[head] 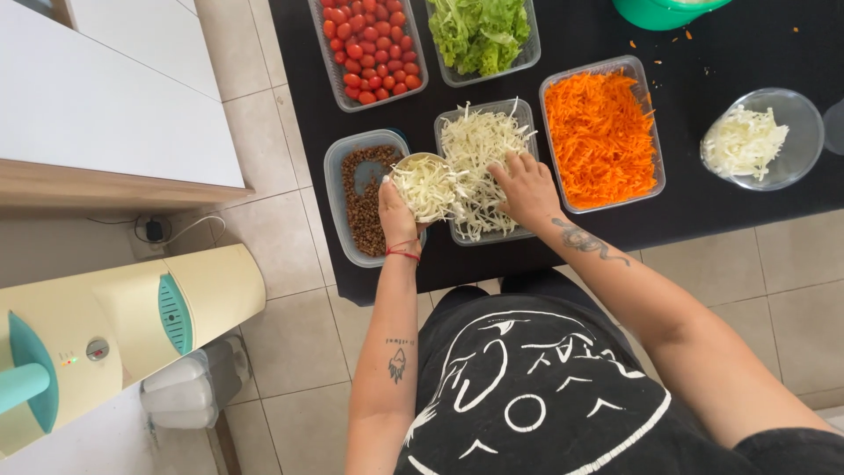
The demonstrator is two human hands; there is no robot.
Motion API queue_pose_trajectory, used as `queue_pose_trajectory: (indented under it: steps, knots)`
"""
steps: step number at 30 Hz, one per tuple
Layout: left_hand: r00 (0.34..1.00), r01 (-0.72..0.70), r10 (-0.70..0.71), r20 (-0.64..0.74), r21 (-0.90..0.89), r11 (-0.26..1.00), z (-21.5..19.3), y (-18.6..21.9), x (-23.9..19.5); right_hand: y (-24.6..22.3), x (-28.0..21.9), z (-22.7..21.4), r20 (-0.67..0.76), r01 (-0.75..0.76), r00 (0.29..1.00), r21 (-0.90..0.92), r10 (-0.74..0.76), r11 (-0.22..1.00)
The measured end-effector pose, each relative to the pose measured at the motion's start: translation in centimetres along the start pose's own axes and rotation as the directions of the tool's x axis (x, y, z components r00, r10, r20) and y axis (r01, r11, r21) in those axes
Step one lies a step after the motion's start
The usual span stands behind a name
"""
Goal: The person is portioning shredded cabbage and carrots from large containers into smaller bowls for meal preparation.
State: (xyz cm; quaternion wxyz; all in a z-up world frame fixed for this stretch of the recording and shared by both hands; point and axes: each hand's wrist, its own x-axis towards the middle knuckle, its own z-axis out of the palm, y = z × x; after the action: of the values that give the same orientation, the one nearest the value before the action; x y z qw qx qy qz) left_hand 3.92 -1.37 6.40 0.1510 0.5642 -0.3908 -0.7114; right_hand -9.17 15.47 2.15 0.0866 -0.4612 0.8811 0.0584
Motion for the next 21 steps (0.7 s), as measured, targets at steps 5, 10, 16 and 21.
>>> queue_pose_trajectory:
  steps: [5,10,16,21]
  knots:
    - [1.000,0.013,-0.013,0.000,-0.008,1.000,0.3,0.8,-0.9,-2.4,1.8,-3.3,-0.011,0.008,1.000,0.213,-0.005,0.977]
    - [1.000,0.002,-0.002,0.008,-0.002,1.000,0.6,0.8,-1.0,-2.2,3.4,3.0,-0.040,0.019,0.999,0.247,-0.010,0.969]
    - [1.000,0.004,-0.004,0.017,-0.005,1.000,-0.1,0.2,0.4,0.1,0.5,0.8,-0.144,-0.021,0.984,0.497,0.107,0.868]
    - [0.999,0.006,-0.006,0.035,0.006,1.000,-0.1,0.4,0.3,1.0,-1.8,-0.2,-0.136,-0.081,0.971,0.580,0.195,0.811]
